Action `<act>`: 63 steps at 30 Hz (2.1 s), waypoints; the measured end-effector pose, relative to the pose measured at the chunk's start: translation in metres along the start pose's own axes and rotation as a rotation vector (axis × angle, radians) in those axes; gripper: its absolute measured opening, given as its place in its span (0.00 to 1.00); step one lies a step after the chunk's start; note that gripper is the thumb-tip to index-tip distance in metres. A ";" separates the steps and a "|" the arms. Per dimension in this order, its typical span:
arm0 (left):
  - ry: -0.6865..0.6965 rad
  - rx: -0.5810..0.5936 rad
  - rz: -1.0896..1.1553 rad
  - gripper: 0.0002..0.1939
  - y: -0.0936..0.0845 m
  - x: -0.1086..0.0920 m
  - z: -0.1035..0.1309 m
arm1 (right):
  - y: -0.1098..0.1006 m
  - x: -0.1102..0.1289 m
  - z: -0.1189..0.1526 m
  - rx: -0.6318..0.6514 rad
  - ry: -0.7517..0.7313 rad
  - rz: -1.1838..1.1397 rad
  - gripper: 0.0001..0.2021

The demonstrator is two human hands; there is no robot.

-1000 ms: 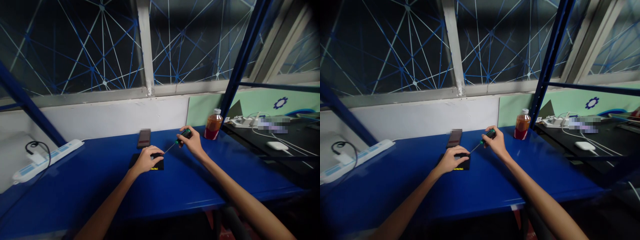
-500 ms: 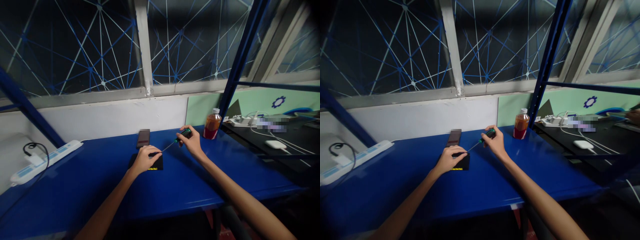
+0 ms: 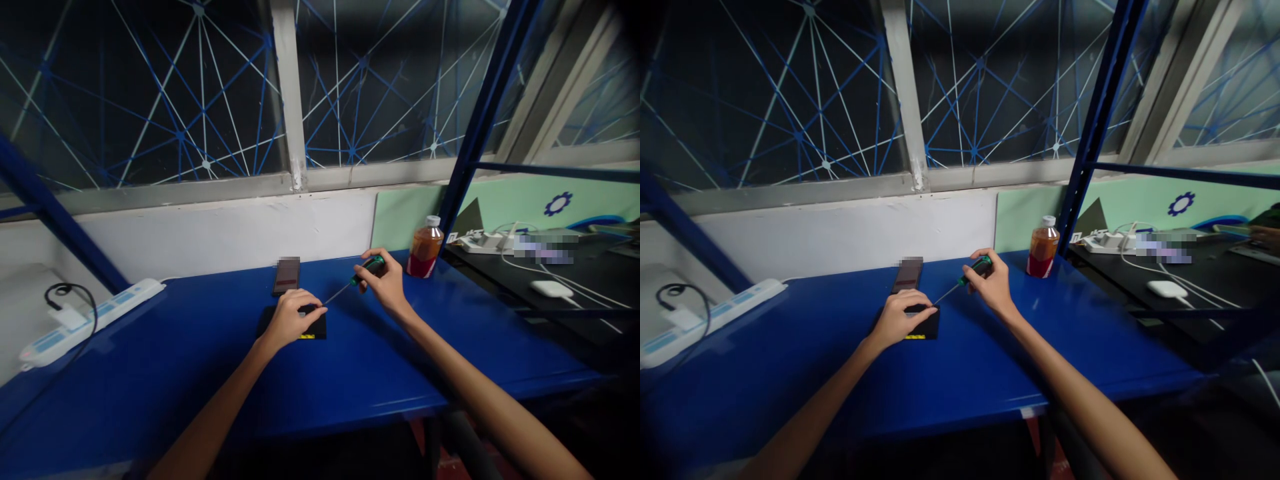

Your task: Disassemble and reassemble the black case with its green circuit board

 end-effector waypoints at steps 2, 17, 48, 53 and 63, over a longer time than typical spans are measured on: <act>-0.005 -0.002 -0.001 0.07 0.000 0.000 0.000 | 0.000 0.000 0.000 -0.001 -0.006 0.013 0.14; 0.025 -0.057 -0.043 0.07 -0.002 0.000 -0.001 | 0.003 0.000 0.005 0.034 -0.040 -0.004 0.14; -0.159 0.270 0.002 0.38 -0.007 0.011 0.001 | -0.008 0.009 -0.003 -0.016 -0.071 -0.027 0.13; -0.162 0.137 0.157 0.35 -0.021 0.008 -0.005 | -0.005 0.010 -0.001 -0.007 -0.069 -0.077 0.14; -0.179 0.098 0.166 0.33 -0.024 0.006 -0.006 | 0.000 0.015 0.004 0.013 -0.062 -0.065 0.14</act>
Point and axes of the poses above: each hand's wrist, its own z-axis away from the middle knuckle, its own y-axis out of the palm, x = y × z, the point moved 4 cm from there along -z, towards the middle knuckle, and after that the axes turned 6 degrees about -z, right-handed, at the moved point
